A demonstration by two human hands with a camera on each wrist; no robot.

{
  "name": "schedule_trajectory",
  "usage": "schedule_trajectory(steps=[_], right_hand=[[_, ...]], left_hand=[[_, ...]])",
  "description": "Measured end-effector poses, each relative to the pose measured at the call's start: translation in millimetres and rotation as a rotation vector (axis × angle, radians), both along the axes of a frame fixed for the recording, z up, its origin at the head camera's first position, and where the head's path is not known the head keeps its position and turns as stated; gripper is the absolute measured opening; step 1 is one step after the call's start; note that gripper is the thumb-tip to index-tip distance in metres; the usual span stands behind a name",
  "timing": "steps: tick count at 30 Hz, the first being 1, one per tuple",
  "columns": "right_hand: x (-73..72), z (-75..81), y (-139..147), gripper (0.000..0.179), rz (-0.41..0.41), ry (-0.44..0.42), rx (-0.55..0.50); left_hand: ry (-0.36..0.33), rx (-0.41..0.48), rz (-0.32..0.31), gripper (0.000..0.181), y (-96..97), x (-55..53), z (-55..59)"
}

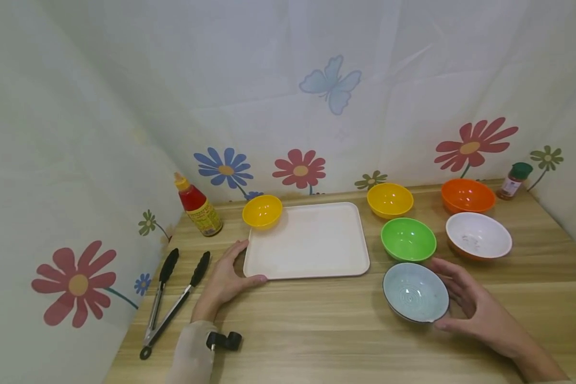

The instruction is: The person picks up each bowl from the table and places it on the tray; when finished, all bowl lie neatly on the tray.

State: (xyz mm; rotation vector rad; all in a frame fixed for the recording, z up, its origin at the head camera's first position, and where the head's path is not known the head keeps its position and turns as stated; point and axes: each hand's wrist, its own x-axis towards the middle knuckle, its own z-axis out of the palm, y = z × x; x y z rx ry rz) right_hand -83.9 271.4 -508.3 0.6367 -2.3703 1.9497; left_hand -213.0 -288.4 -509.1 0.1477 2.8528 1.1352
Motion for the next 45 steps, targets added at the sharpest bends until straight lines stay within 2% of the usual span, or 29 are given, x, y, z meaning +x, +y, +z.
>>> schedule_trajectory(steps=[10,18,25,32,45], right_hand=[[-1.1,-2.0,-0.7,0.116,0.002,-0.042,0.064],[-1.0,0.1,-4.8,0.115,0.022,-0.018,0.071],[-0.2,0.2,-9.7,0.115,-0.005,-0.047,0.110],[-1.1,2.7,-10.6,0.114,-0.016,-0.076,0.099],[-1.8,2.0,-11.5,0.112,-0.022,-0.066,0.089]], left_hand=[[0.004,0.006,-0.004,0.123,0.7,-0.2,2.2],[-0.002,-0.002,-0.003,0.123,-1.5,2.1,2.2],[-0.002,-0.006,0.003,0.124,-1.4,1.6,0.2],[-0.010,-0.004,0.006,0.125,-0.5,1.3,1.8],[-0.014,-0.003,0.000,0.125,-0.2,1.0,2.3]])
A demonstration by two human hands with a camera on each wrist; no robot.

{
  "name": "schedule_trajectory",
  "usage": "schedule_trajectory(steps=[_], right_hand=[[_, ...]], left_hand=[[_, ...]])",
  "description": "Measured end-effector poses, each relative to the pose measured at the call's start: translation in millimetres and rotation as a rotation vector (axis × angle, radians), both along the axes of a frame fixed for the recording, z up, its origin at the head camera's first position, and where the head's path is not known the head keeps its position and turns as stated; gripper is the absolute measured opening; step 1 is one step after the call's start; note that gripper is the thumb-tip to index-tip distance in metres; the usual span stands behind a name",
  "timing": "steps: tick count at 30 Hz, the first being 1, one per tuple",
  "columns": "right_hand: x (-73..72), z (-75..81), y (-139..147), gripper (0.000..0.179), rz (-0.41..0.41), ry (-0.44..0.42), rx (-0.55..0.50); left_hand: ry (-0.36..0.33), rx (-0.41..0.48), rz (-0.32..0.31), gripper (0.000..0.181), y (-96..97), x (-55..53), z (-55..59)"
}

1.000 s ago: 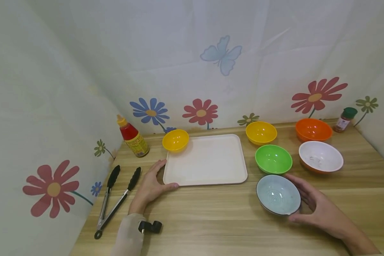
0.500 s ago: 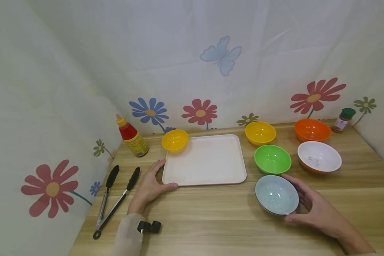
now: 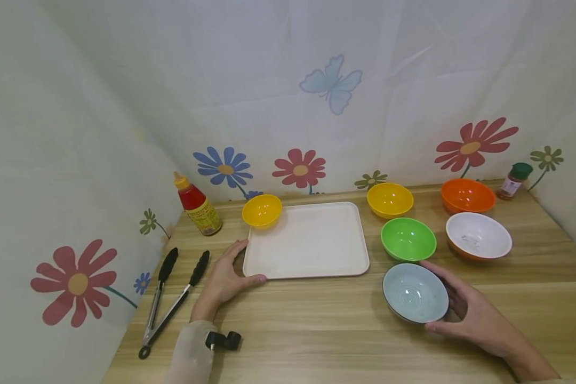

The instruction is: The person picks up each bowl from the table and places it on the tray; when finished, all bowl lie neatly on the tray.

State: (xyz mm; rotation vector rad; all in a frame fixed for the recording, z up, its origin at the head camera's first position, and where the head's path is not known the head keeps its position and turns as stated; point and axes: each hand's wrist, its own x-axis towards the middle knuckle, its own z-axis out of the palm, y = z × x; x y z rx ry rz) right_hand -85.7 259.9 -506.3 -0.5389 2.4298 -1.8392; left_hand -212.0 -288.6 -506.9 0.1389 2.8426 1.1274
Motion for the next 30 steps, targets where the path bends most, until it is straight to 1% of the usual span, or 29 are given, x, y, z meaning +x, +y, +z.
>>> schedule_trajectory(steps=[6,14,22,30], right_hand=[[0.0,-0.6,0.6,0.111,0.014,-0.015,0.010],[0.6,1.2,0.0,0.110,0.002,-0.042,0.016],[0.8,-0.5,-0.5,0.110,0.019,-0.031,-0.038],[1.5,4.4,-3.6,0.107,-0.004,-0.029,-0.062]], left_hand=[[-0.004,0.007,-0.005,0.125,0.1,0.7,1.1],[0.002,0.001,-0.001,0.124,1.8,0.3,2.8],[0.005,0.015,-0.002,0.124,1.1,0.5,2.1],[0.006,0.013,-0.007,0.125,0.0,0.1,0.1]])
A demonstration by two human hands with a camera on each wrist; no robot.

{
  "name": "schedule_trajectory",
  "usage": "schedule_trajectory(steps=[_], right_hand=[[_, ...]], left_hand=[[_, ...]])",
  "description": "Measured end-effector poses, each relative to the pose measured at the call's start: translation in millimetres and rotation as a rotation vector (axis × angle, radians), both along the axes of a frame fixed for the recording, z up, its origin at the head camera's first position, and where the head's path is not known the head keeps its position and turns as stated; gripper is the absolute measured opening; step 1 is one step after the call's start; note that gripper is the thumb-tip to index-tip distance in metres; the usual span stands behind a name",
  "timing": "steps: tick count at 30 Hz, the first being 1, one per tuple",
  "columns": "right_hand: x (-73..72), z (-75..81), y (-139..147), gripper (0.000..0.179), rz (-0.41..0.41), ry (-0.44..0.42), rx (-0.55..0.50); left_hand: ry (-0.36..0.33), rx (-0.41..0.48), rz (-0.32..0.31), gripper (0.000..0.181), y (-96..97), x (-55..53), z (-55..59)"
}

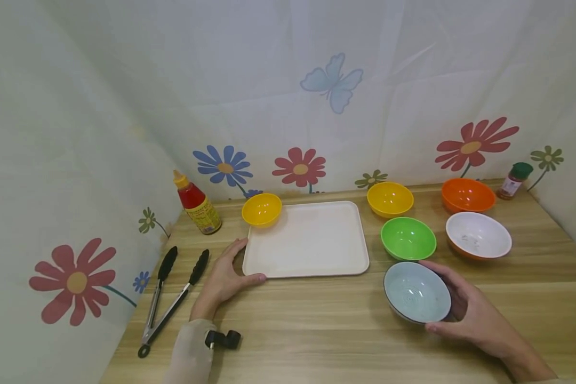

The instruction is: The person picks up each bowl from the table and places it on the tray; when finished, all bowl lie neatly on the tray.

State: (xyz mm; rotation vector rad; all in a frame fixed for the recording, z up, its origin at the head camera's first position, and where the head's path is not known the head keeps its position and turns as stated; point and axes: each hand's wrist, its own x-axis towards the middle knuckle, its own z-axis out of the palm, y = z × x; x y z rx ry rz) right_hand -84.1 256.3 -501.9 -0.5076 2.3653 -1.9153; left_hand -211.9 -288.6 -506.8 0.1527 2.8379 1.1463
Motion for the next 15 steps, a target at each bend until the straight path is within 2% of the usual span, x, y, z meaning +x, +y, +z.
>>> schedule_trajectory(steps=[7,11,15], right_hand=[[-8.0,21.0,-12.3,0.103,-0.002,-0.011,-0.097],[-20.3,38.2,-21.4,0.103,0.028,0.040,-0.142],[-38.1,54.3,-28.9,0.103,0.043,0.114,-0.122]], left_hand=[[0.017,0.008,-0.005,0.120,-3.6,0.3,-0.3],[0.010,0.016,-0.005,0.120,-3.7,0.3,-0.3],[0.007,0.012,-0.005,0.122,-1.8,-0.9,-1.1]])
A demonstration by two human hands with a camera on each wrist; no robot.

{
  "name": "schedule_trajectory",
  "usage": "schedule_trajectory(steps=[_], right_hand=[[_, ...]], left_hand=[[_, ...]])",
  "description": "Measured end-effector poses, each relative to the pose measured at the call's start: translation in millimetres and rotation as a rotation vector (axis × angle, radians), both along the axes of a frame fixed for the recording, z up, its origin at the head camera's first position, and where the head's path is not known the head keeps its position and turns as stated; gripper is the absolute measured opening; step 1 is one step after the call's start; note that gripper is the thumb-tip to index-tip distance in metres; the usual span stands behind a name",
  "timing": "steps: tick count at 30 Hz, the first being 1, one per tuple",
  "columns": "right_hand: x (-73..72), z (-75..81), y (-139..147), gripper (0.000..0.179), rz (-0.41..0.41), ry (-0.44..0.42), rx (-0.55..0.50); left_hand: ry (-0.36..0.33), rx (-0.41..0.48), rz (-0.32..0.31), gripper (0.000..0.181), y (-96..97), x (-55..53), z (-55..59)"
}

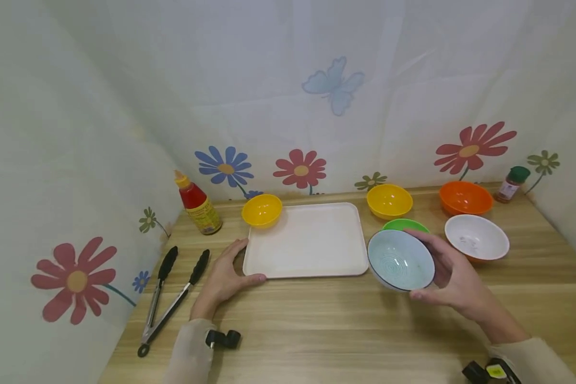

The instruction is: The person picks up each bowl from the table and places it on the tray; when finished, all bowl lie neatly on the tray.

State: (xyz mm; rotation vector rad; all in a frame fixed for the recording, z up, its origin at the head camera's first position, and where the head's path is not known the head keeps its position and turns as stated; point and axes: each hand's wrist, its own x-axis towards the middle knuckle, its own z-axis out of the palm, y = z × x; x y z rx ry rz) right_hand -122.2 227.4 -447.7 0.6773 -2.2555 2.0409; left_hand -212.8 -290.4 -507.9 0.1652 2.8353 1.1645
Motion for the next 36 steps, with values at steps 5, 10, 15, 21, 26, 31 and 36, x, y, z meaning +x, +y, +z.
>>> schedule_trajectory(steps=[5,10,15,21,26,31,36], right_hand=[[-26.3,20.3,-14.7,0.102,-0.017,0.025,0.033],[-52.1,33.9,-33.5,0.098,-0.002,0.026,-0.022],[-77.5,42.6,-54.0,0.097,-0.015,0.046,-0.011],[-106.1,48.4,-80.5,0.096,-0.033,0.030,0.001],[-125.8,48.4,-104.2,0.094,-0.035,0.015,0.004],[-140.7,46.5,-125.9,0.096,-0.051,0.022,0.034],[-150.6,40.4,-142.4,0.097,-0.068,-0.005,0.033]], left_hand=[[-0.008,0.000,0.008,0.125,2.2,-0.8,0.4],[-0.013,0.000,0.007,0.126,1.1,-1.4,-0.9],[-0.016,-0.001,0.008,0.126,-0.3,-1.6,-2.4],[-0.009,0.008,0.003,0.124,-1.8,-1.6,-3.8],[-0.012,0.008,0.005,0.125,-1.6,-0.6,-3.3],[-0.012,0.006,-0.002,0.126,-0.1,-0.1,-2.0],[0.003,0.013,-0.007,0.125,0.3,-0.4,-1.1]])
